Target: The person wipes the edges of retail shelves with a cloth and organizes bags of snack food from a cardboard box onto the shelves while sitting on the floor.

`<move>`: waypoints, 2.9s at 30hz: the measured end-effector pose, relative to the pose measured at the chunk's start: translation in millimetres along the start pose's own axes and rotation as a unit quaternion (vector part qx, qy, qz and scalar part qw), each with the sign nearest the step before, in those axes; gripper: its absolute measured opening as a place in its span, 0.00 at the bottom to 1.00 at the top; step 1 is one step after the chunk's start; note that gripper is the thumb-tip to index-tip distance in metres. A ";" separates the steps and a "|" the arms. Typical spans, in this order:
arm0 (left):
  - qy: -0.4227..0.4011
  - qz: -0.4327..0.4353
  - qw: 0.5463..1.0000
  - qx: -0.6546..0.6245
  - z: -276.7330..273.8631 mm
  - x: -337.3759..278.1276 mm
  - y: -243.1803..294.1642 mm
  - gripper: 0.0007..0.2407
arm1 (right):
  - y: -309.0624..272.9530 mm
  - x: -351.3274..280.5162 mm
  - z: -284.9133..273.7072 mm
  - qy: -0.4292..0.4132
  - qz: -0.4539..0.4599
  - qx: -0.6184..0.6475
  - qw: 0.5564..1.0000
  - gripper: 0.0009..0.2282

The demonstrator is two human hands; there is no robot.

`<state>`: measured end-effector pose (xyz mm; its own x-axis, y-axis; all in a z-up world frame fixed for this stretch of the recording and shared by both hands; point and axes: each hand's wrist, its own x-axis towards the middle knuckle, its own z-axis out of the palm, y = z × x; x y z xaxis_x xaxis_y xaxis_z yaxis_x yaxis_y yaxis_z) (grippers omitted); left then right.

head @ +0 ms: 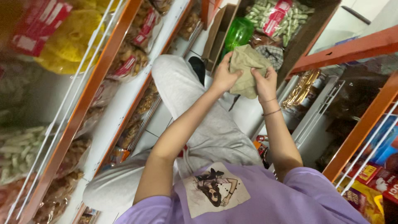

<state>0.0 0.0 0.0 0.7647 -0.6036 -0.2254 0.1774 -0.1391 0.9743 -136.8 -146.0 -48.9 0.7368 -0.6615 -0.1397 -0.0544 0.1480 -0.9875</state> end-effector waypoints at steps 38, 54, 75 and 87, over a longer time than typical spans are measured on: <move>-0.128 0.153 0.913 0.355 21.8 42.4 38.2 0.25 | -128.3 42.6 -0.3 0.002 -0.107 -0.356 0.928 0.08; -0.171 0.266 0.937 0.150 -93.7 6.3 217.0 0.09 | -201.4 31.9 35.9 -0.145 -0.228 -0.362 0.892 0.16; 0.025 0.356 0.853 0.380 -84.2 -109.5 172.8 0.15 | -165.2 -1.2 109.0 -0.194 0.083 0.170 0.962 0.16; 0.060 0.028 0.944 -0.323 -115.7 -124.7 132.5 0.44 | -175.9 -27.4 161.5 -0.244 0.106 0.149 0.952 0.18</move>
<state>-0.2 147.6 157.1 0.8420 -0.4970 -0.2098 0.4456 0.4216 0.7898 -38.6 -35.2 140.4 0.9600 -0.1837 -0.2113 -0.0967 0.4908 -0.8659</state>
